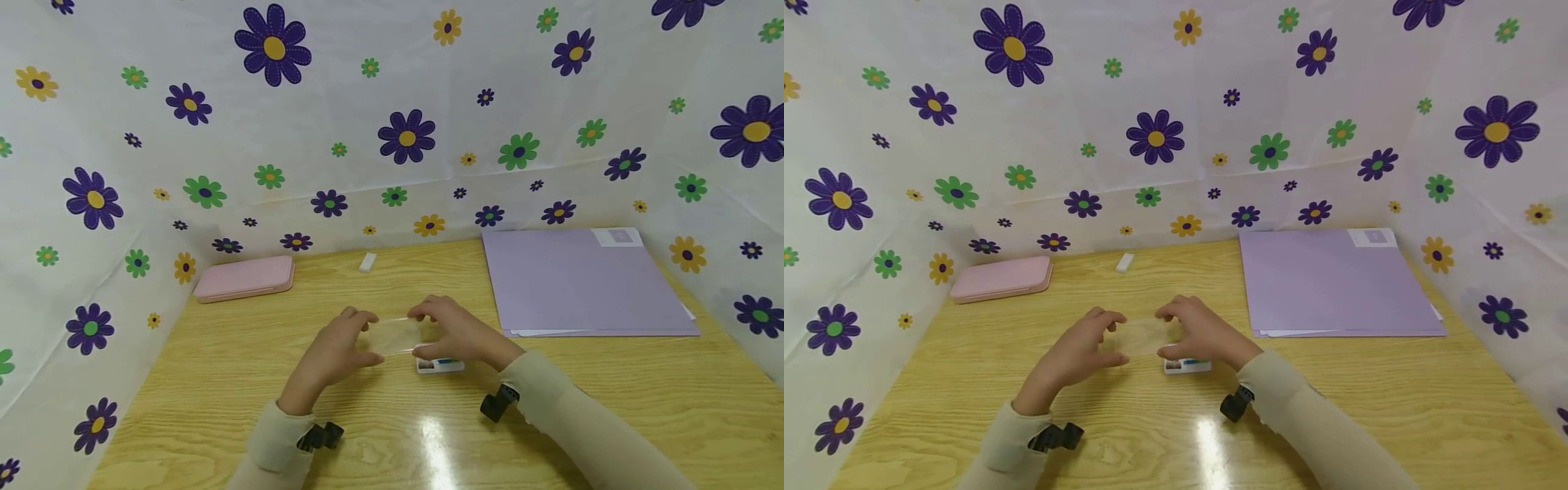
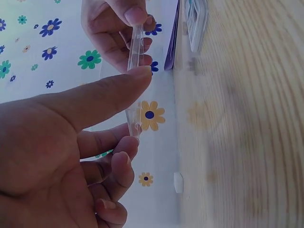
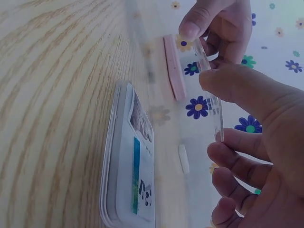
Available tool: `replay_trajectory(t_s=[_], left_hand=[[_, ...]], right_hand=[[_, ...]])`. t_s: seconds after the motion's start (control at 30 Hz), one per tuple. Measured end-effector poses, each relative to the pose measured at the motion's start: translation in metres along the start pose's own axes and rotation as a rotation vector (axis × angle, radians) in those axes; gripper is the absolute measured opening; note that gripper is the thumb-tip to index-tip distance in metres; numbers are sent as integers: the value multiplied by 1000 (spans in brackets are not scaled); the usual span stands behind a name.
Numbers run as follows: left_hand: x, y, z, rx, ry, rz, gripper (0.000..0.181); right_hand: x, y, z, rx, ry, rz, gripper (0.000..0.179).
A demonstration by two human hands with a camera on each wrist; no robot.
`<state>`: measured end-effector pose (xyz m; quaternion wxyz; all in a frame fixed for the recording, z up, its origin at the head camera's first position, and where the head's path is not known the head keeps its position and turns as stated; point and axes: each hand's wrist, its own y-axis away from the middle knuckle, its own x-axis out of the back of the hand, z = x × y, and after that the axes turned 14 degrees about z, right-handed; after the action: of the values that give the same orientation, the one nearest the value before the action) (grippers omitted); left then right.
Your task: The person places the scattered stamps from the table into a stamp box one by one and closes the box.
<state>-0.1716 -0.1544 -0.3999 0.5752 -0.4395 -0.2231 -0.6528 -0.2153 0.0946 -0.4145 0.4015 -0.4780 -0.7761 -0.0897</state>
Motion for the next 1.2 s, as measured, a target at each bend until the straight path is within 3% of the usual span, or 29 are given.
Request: replay_trajectory(t_s=[0.3, 0.77, 1.2], left_hand=[[-9, -5, 9, -58, 6, -8, 60], [-24, -11, 26, -70, -15, -74, 61], [-40, -15, 38, -79, -54, -139, 61]], right_hand=[[13, 14, 2, -34, 17, 44, 57], [25, 36, 14, -29, 54, 61, 57], [25, 50, 28, -57, 74, 48, 55]])
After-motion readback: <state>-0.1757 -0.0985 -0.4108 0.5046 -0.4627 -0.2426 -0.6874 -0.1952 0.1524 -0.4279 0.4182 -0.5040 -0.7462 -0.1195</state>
